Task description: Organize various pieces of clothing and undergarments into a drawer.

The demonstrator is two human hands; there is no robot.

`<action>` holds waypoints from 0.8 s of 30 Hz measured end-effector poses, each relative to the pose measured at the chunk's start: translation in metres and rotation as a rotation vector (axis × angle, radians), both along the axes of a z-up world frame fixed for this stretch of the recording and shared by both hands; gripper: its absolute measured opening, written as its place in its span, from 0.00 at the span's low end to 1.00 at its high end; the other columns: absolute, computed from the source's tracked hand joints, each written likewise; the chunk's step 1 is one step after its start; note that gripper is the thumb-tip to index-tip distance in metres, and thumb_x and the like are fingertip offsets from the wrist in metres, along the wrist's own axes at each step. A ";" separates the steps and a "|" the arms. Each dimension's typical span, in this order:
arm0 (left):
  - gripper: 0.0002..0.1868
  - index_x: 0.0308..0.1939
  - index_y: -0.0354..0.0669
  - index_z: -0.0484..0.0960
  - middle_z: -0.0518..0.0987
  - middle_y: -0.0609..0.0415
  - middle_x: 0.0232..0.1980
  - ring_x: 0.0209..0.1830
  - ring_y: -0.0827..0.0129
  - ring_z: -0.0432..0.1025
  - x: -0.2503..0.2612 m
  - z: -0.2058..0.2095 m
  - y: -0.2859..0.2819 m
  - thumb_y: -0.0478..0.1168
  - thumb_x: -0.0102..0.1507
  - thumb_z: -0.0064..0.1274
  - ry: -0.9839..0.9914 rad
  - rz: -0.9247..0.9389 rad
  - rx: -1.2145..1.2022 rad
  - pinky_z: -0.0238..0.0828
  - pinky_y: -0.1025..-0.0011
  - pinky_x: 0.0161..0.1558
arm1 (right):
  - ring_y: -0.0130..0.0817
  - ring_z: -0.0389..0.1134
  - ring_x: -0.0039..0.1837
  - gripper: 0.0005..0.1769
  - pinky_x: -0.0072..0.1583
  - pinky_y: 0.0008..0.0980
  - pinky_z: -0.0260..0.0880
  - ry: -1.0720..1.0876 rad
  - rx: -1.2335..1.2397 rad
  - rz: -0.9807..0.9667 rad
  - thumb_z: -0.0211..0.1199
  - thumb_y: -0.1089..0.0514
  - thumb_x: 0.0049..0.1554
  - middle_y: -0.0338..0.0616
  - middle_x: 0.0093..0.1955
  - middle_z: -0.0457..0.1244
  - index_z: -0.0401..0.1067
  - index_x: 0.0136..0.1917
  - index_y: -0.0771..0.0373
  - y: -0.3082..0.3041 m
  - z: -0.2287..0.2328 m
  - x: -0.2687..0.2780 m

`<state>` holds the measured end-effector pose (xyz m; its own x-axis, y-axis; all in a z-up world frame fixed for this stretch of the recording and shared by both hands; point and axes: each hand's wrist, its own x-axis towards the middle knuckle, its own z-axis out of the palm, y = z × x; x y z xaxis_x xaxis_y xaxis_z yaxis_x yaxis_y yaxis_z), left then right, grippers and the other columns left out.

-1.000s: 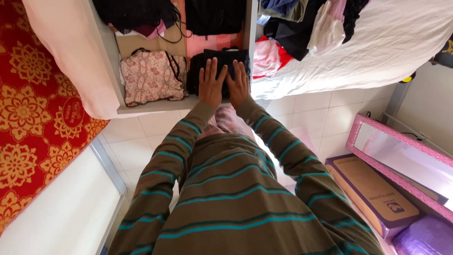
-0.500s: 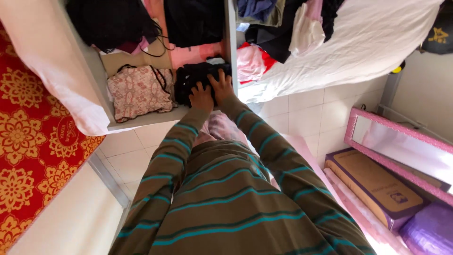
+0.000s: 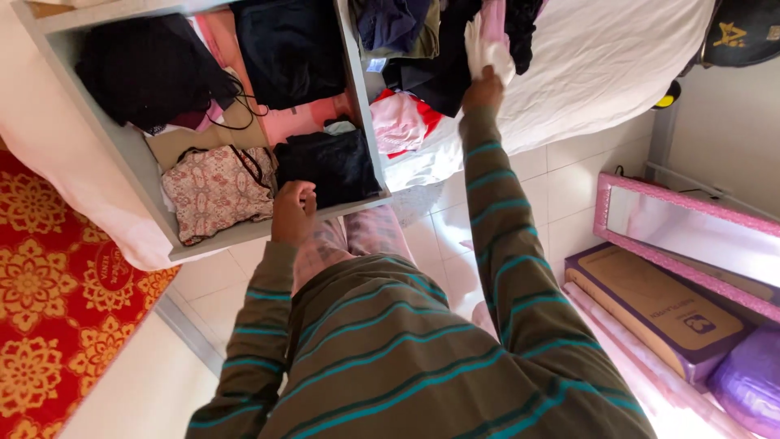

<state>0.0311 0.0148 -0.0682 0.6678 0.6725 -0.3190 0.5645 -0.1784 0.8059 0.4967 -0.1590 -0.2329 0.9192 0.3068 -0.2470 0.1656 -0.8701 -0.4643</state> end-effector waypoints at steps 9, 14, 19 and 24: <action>0.27 0.63 0.34 0.74 0.72 0.38 0.63 0.65 0.48 0.67 0.129 0.115 0.002 0.38 0.62 0.62 -0.367 -0.088 0.019 0.65 0.57 0.65 | 0.51 0.72 0.54 0.07 0.55 0.42 0.73 -0.305 0.453 0.325 0.61 0.64 0.66 0.60 0.54 0.69 0.74 0.56 0.69 0.013 0.305 -0.076; 0.45 0.71 0.30 0.69 0.53 0.34 0.79 0.82 0.39 0.45 0.204 0.189 0.030 0.42 0.54 0.70 -0.517 -0.323 0.256 0.43 0.51 0.79 | 0.45 0.71 0.53 0.08 0.56 0.38 0.72 -0.058 0.589 0.740 0.58 0.65 0.67 0.58 0.52 0.67 0.70 0.58 0.71 0.026 0.400 -0.116; 0.20 0.50 0.32 0.76 0.75 0.40 0.42 0.41 0.54 0.70 0.195 0.176 0.065 0.42 0.64 0.66 -0.475 -0.684 -0.190 0.68 0.63 0.45 | 0.25 0.62 0.40 0.07 0.44 0.25 0.63 0.315 0.562 0.589 0.60 0.64 0.66 0.43 0.40 0.65 0.72 0.56 0.70 0.033 0.430 -0.122; 0.14 0.46 0.32 0.77 0.75 0.44 0.35 0.34 0.59 0.69 0.131 0.205 0.085 0.41 0.66 0.61 -0.403 -0.530 -0.109 0.67 0.65 0.37 | 0.22 0.62 0.44 0.06 0.47 0.24 0.64 0.310 0.636 0.644 0.60 0.65 0.66 0.41 0.42 0.65 0.72 0.55 0.70 0.038 0.429 -0.131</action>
